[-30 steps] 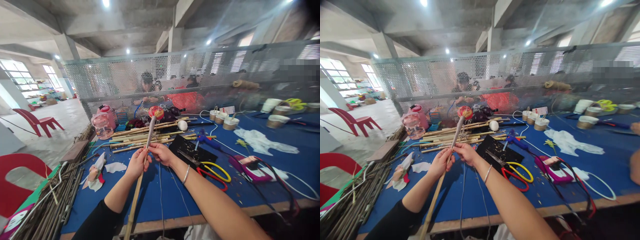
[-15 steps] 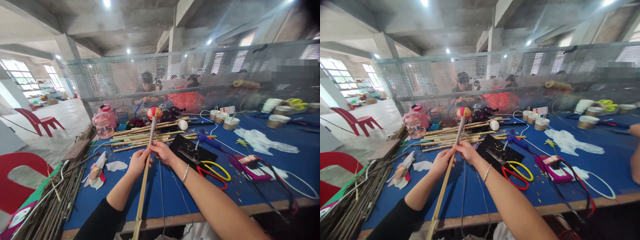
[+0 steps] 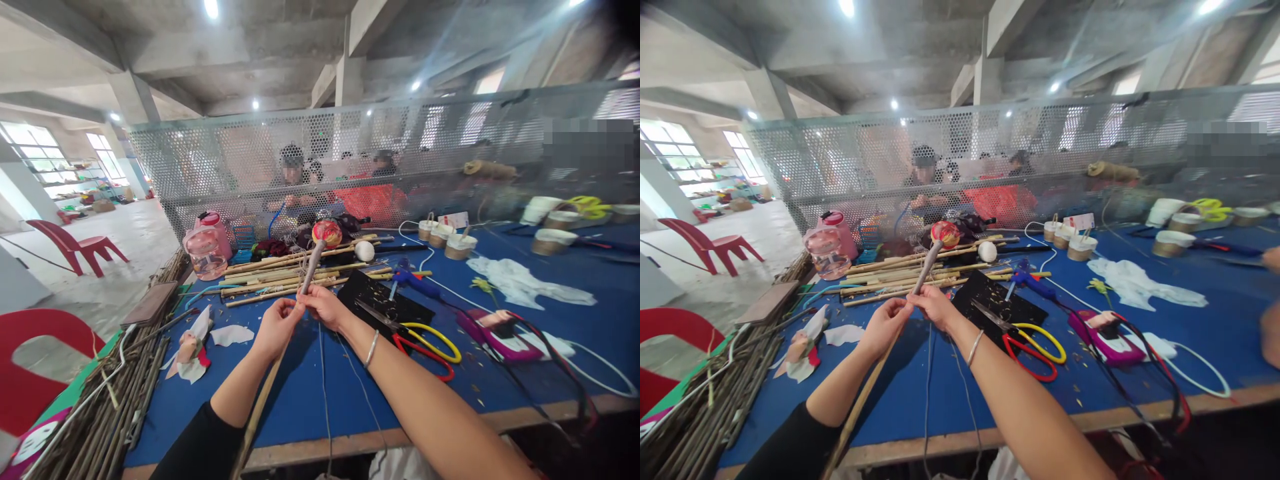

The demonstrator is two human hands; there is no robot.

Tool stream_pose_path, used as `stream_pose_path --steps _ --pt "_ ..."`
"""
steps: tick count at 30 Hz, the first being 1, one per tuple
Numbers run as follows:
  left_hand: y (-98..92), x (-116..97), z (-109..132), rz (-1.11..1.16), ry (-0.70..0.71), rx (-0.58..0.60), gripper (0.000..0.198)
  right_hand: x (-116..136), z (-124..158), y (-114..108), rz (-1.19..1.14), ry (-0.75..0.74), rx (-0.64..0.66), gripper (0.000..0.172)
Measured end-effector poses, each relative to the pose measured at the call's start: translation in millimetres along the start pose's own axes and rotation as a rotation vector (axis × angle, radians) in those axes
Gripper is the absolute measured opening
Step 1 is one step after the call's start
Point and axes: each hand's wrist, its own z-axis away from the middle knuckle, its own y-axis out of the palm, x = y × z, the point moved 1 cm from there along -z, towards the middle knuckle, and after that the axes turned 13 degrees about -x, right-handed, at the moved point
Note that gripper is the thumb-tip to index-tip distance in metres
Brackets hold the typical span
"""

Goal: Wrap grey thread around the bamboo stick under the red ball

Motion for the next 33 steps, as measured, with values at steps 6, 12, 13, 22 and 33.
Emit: stream_pose_path --steps 6,12,13,22,33 --pt "0.8 0.2 -2.1 0.085 -0.072 0.059 0.043 3.3 0.4 -4.6 -0.072 0.037 0.107 0.033" --pt "-1.3 1.6 -3.1 -0.027 0.118 -0.062 0.04 1.7 0.1 -4.1 0.027 0.018 0.058 0.031" --pt "-1.4 1.5 -3.2 -0.044 0.143 -0.086 0.039 2.9 0.6 -3.7 0.027 0.021 0.059 0.032" --pt "-3.3 4.0 -4.0 -0.039 -0.019 0.12 0.045 3.2 2.5 -7.5 -0.008 0.068 0.109 0.032" --pt "-3.7 2.5 -1.6 0.151 -0.216 0.235 0.046 4.5 2.4 -7.4 -0.072 0.102 0.163 0.035"
